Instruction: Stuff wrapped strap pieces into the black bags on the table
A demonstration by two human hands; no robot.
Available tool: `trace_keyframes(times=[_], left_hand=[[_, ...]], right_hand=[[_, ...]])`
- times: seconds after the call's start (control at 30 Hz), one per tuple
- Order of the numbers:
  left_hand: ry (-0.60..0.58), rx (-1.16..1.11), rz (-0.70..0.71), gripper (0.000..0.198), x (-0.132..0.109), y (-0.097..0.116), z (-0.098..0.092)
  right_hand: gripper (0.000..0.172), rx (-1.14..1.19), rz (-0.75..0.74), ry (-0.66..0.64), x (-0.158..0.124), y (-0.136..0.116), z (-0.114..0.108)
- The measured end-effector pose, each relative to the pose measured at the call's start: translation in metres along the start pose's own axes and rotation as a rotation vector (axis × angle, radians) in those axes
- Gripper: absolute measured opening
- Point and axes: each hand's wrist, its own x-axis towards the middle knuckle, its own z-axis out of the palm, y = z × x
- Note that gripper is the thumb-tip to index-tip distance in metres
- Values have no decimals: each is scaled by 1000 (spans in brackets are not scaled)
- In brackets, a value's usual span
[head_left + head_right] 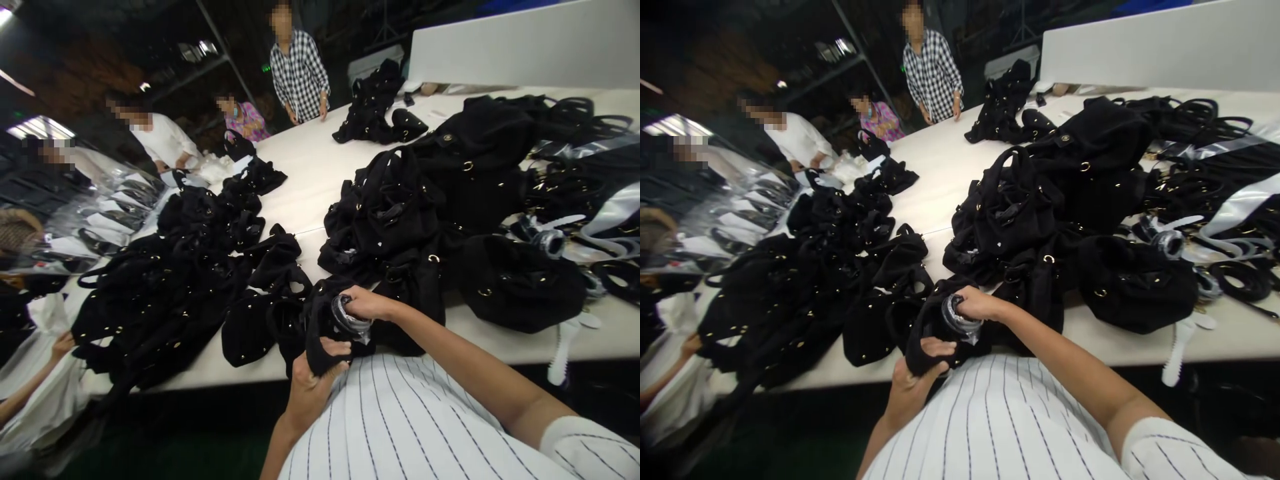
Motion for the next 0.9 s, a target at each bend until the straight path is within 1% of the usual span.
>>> trace_keyframes(times=[0.07,0.1,0.2,0.27,0.3,0.37,0.43,0.47,0.5,0.53,0.57,0.6,0.63,0.67,0.7,0.73,0.77,0.8,0.83,0.87,0.9], left_hand=[[-7,-8,8,16,1,-1,1],[-31,-8,8,17,2,0,3],[-149,15,-3,17,13,3,11],[-216,39,-35,16,22,5,17],[-228,52,-62,17,25,4,19],[-206,69,-128,22,27,0,22],[-155,77,-179,35,21,-8,20],[-122,81,-199,42,15,-14,18],[-76,90,-215,45,8,-21,14],[4,119,-238,43,-1,-28,10],[116,168,-272,35,-9,-37,4],[253,231,-313,25,-17,-48,-3],[407,310,-362,19,-24,-59,-11],[542,380,-415,20,-30,-72,-18],[647,436,-470,26,-33,-86,-25],[716,479,-525,37,-35,-100,-31],[742,504,-579,50,-34,-114,-35],[739,519,-634,62,-33,-129,-38],[710,522,-690,69,-30,-142,-39],[664,514,-743,69,-27,-154,-39],[613,503,-792,63,-23,-164,-38]], right_hand=[[18,-41,8,30,-3,6,-4],[18,-63,2,46,-6,8,-6],[23,-109,-29,49,-13,14,-11],[34,-121,-34,37,-18,23,-14],[41,-137,-27,52,-20,29,-14],[56,-212,21,132,-26,43,-16],[67,-321,85,207,-33,56,-16],[70,-367,104,216,-38,60,-15],[71,-400,112,212,-42,63,-14],[70,-419,112,205,-46,64,-13],[70,-430,109,201,-50,64,-12],[69,-434,110,204,-53,63,-10],[69,-436,120,212,-55,61,-9],[68,-434,134,221,-55,60,-8],[67,-431,147,230,-55,59,-7],[67,-430,155,236,-55,59,-6],[66,-431,156,241,-54,59,-6],[65,-433,151,245,-53,60,-6],[65,-434,144,250,-52,61,-5],[65,-433,137,256,-51,62,-5],[64,-426,132,263,-51,63,-5]])
